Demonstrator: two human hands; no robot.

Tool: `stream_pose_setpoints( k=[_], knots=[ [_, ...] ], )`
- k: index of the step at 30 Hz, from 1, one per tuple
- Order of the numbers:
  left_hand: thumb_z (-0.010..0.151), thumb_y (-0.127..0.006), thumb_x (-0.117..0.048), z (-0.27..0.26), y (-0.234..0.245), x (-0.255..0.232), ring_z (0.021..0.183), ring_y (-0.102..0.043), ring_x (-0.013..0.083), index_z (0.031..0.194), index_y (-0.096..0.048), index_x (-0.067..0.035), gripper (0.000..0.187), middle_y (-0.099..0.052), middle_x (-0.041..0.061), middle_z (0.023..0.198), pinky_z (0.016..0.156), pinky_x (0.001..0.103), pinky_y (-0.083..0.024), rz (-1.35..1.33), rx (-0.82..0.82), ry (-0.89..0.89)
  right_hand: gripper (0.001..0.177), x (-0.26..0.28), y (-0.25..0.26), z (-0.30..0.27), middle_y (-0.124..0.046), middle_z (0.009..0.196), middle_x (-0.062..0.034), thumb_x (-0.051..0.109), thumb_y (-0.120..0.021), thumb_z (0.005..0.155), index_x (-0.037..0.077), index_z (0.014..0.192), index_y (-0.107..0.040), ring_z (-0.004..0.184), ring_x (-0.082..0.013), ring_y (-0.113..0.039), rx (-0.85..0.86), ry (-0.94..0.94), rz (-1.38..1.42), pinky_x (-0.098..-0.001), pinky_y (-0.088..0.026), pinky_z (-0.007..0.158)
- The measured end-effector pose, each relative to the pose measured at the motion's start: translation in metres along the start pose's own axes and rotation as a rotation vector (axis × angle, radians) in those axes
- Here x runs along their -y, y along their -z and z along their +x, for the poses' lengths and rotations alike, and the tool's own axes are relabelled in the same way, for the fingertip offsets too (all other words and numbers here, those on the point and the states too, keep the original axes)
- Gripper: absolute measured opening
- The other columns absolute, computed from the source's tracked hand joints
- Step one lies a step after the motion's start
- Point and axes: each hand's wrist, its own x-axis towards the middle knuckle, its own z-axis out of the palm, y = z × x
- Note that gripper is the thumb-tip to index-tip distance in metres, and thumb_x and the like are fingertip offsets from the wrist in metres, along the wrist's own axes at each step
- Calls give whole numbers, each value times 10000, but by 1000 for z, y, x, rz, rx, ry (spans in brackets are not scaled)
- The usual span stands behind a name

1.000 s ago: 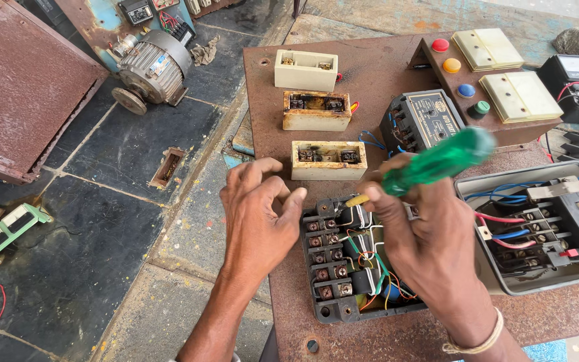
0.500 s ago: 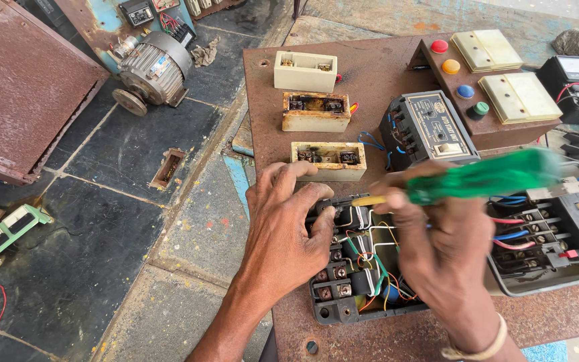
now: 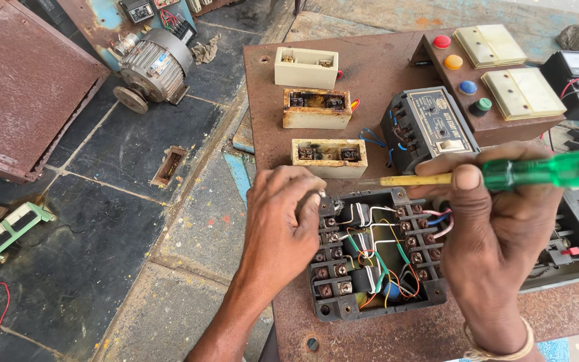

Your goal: The person unscrews and removes the cover from an electrical component, cleans the internal wiring and contacts with a brush, uses a screwdriver to tighten terminal screws, and rubs the contacts with a piece of sandpaper.

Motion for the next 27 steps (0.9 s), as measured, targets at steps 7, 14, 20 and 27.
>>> stream_pose_setpoints(
  k=[7,14,20,27],
  knots=[
    [851,-747,-87,2,-3,4,1061,-555,291,842,-688,-42,75,-672,76,1057,964,456,-408,134,-72,68,179,-13,-2,-4,-698,1032,-212,109,-550,1150,14,1244,-430,865,-245,-724,87,-117,-118,-331,-640,739],
    [898,-709,-93,-1,1,-7,1205,-537,304,1037,-697,-84,139,-632,91,1217,1064,477,-403,20,-107,-81,231,2,10,6,-682,987,-192,129,-546,1166,31,1330,-416,839,-245,-718,-66,-211,37,-365,-636,763],
    [789,-764,-168,4,-16,-20,1150,-538,312,976,-753,-57,218,-664,79,1153,978,507,-373,206,-26,-133,252,-3,12,-1,-724,966,-192,146,-574,1057,2,1212,-438,754,-206,-724,-96,-308,-10,-297,-631,683],
    [768,-764,-107,19,-12,-22,1060,-583,281,719,-699,-50,99,-709,44,1027,915,474,-408,275,11,-18,268,17,46,3,-720,928,-146,183,-583,1058,11,1216,-453,691,-169,-706,-130,-266,-6,-260,-592,625]
  ],
)
